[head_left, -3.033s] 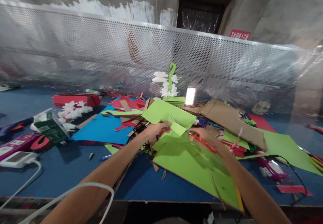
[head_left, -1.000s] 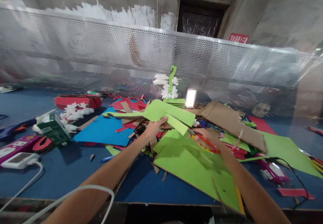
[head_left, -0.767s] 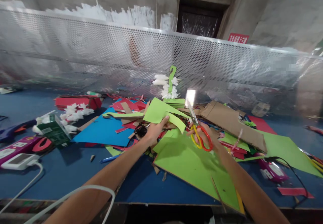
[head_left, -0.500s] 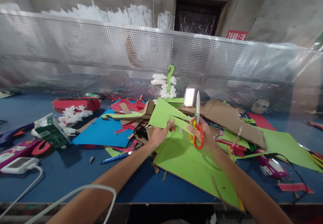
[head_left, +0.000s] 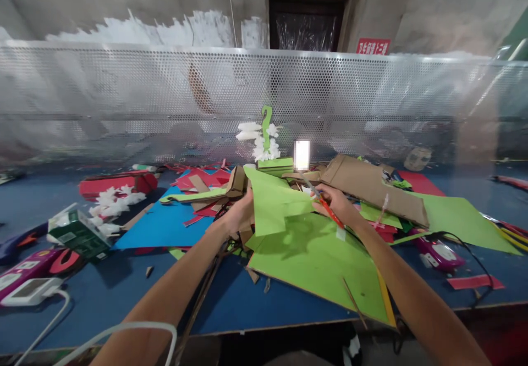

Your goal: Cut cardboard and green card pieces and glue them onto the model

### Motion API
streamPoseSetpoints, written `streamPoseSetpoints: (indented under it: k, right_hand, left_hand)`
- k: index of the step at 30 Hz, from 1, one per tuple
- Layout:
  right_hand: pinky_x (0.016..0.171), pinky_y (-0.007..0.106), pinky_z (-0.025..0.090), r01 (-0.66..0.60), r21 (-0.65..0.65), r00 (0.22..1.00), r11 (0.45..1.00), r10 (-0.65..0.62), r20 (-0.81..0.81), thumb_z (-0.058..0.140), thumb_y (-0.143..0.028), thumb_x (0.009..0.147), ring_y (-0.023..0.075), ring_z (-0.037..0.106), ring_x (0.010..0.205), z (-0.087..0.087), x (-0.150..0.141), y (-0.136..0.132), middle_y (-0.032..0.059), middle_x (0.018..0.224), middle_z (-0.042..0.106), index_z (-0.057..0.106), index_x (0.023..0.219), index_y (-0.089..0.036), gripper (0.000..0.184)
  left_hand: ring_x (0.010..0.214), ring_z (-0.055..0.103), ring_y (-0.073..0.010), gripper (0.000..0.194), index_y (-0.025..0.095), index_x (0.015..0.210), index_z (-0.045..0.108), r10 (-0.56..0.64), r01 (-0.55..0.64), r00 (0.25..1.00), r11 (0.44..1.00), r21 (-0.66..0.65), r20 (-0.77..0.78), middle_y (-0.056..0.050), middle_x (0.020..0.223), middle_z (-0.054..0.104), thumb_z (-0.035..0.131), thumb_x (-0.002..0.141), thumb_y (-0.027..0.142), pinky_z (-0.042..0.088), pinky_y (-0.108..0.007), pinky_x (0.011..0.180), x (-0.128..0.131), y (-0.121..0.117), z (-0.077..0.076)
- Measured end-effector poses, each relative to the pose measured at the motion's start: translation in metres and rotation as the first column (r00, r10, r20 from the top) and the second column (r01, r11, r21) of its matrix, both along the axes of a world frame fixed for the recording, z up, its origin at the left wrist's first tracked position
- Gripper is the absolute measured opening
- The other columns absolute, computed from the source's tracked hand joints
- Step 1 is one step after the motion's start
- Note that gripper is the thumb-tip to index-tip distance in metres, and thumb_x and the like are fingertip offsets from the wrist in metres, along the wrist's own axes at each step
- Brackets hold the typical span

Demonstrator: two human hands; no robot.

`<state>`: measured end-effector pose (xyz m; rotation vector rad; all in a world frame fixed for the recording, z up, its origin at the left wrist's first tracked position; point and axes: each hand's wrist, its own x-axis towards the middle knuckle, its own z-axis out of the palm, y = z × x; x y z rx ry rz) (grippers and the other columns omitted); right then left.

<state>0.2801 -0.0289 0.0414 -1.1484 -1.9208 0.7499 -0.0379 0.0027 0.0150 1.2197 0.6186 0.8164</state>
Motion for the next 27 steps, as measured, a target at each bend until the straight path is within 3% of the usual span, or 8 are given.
streamPoseSetpoints:
  k: [3,5,7,12,16,19,22,27]
  right_hand:
    - [0.062,0.027,0.041,-0.023,-0.019,0.999,1.0,0.024,0.047,0.07,-0.041,0.083,0.0162,0.054,0.067,-0.001,-0.004,0.001,0.0002,0.079,0.064,0.065,0.108,-0.018,0.034]
    - [0.061,0.027,0.04,-0.013,-0.014,0.999,1.0,0.013,0.046,0.07,-0.042,0.082,0.0165,0.054,0.067,-0.002,-0.005,0.003,-0.0002,0.077,0.063,0.065,0.109,-0.018,0.036]
    - [0.061,0.027,0.041,0.002,-0.01,1.0,1.0,-0.002,0.022,0.07,-0.042,0.082,0.0169,0.055,0.067,-0.004,-0.003,0.005,-0.0001,0.078,0.064,0.064,0.11,-0.018,0.038]
    - [0.065,0.029,0.046,0.07,-0.009,0.996,0.998,-0.07,-0.052,0.072,-0.048,0.086,0.0175,0.057,0.066,-0.007,0.008,0.01,0.0005,0.079,0.066,0.063,0.112,-0.019,0.04]
    - [0.073,0.033,0.051,0.156,0.011,0.973,0.988,-0.152,-0.174,0.075,-0.057,0.083,0.0201,0.061,0.072,-0.008,0.014,0.016,0.0021,0.084,0.067,0.06,0.115,-0.02,0.051]
    - [0.069,0.032,0.051,0.161,0.044,0.966,0.986,-0.148,-0.212,0.073,-0.066,0.082,0.0193,0.061,0.071,-0.002,0.019,0.016,0.0036,0.087,0.066,0.06,0.113,-0.02,0.056]
    - [0.059,0.029,0.047,0.066,0.031,0.993,0.997,-0.063,-0.097,0.067,-0.067,0.085,0.0168,0.056,0.065,0.007,0.023,0.008,0.0037,0.084,0.063,0.062,0.112,-0.018,0.056]
    - [0.049,0.026,0.038,-0.163,-0.178,0.965,0.97,0.194,0.175,0.063,-0.062,0.09,0.0137,0.045,0.055,0.011,0.014,-0.007,-0.0017,0.068,0.052,0.065,0.111,-0.019,0.048]
  left_hand:
    - [0.113,0.07,-0.0342,0.062,0.019,0.113,0.075,0.06,-0.033,0.984,0.986,0.161,-0.17,-0.015,0.12,0.076,0.091,0.066,0.057,0.056,-0.044,0.095,0.01,-0.006,-0.003]
    - [0.11,0.071,-0.0313,0.059,0.019,0.117,0.074,0.107,-0.028,0.962,0.954,0.3,-0.252,-0.012,0.119,0.077,0.091,0.068,0.047,0.056,-0.04,0.093,0.017,-0.009,-0.005]
    - [0.104,0.072,-0.0296,0.055,0.017,0.116,0.075,0.133,-0.03,0.955,0.933,0.359,-0.266,-0.012,0.114,0.078,0.088,0.072,0.048,0.058,-0.039,0.089,0.02,-0.009,-0.005]
    - [0.099,0.073,-0.0302,0.055,0.014,0.106,0.077,0.304,-0.221,0.937,0.897,0.384,-0.171,-0.013,0.106,0.08,0.089,0.069,0.053,0.058,-0.043,0.092,0.023,-0.005,-0.004]
    - [0.11,0.072,-0.0313,0.052,0.015,0.105,0.077,0.499,-0.427,0.865,0.786,0.446,-0.05,-0.013,0.109,0.079,0.089,0.07,0.051,0.055,-0.044,0.101,0.026,-0.002,-0.002]
    - [0.111,0.072,-0.0304,0.048,0.015,0.107,0.076,0.602,-0.554,0.798,0.707,0.44,0.038,-0.013,0.113,0.079,0.085,0.075,0.05,0.056,-0.042,0.1,0.028,0.0,-0.002]
    - [0.108,0.073,-0.0296,0.049,0.013,0.11,0.075,0.686,-0.669,0.719,0.639,0.381,0.112,-0.013,0.115,0.078,0.084,0.076,0.047,0.058,-0.039,0.095,0.029,0.001,-0.001]
    - [0.111,0.073,-0.0289,0.047,0.012,0.114,0.074,0.744,-0.75,0.644,0.569,0.338,0.177,-0.013,0.119,0.078,0.083,0.078,0.041,0.058,-0.039,0.097,0.035,-0.002,0.0]
